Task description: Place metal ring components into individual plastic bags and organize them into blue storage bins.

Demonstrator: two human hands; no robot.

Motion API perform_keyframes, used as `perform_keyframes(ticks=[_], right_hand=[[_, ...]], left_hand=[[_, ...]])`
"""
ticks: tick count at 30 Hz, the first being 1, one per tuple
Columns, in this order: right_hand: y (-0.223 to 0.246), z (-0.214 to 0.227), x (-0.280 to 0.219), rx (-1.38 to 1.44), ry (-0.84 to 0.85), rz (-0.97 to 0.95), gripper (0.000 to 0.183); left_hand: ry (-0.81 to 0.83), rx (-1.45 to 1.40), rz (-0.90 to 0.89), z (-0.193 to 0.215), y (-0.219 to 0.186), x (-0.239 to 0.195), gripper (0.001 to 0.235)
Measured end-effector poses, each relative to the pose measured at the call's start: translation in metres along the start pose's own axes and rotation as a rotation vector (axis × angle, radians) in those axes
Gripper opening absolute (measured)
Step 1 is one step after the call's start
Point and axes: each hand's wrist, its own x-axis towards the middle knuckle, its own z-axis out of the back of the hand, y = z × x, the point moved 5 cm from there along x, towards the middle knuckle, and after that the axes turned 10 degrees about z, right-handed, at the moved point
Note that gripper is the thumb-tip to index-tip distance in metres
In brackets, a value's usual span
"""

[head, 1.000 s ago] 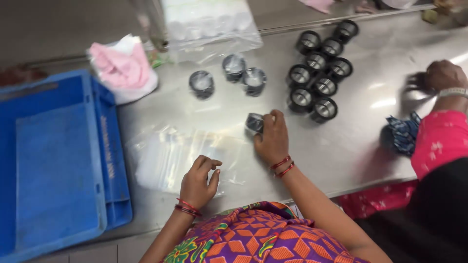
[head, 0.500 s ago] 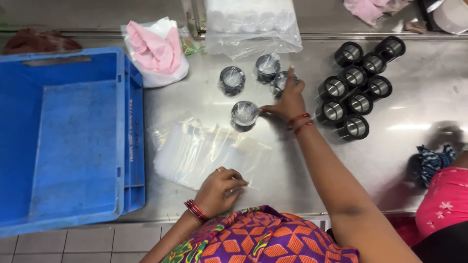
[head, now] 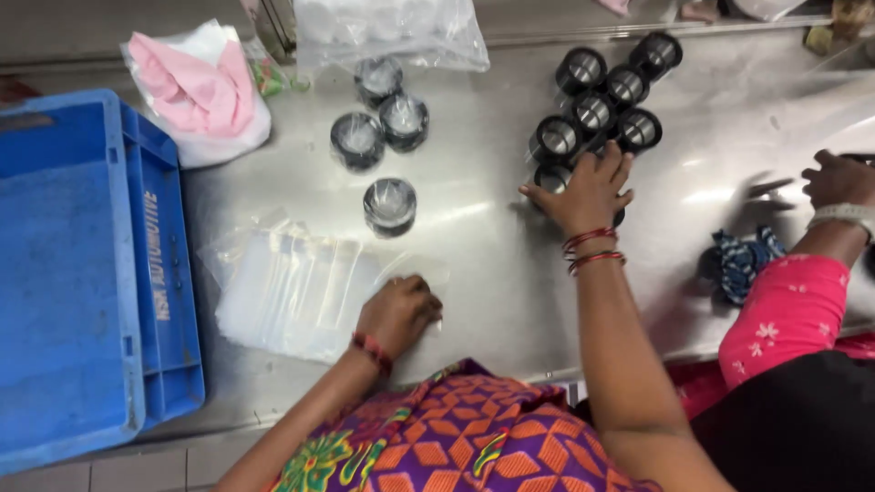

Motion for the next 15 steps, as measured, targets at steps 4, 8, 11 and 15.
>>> perform_keyframes(ticks=[4, 8, 11, 15], right_hand=[[-0.021, -0.019, 0.0, -0.152, 0.053, 0.105, 0.095], [0.006, -0.008, -0.036, -0.145, 0.036, 0.23, 0.083], [0.002, -0.027, -0.074, 0.032, 0.232, 0.333, 0.083], [0.01, -0.009, -0.089, 0.265, 0.25, 0.637, 0.084]], left_hand=[[-0.066, 0.044, 0.061, -0.005, 0.001, 0.022, 0.004], [0.011, -0.238, 0.197, -0.013, 0.013, 0.03, 0.009], [-0.006, -0.478, 0.305, -0.02, 0.026, 0.027, 0.012], [0.005, -0.678, 0.317, -0.034, 0.042, 0.029, 0.013]])
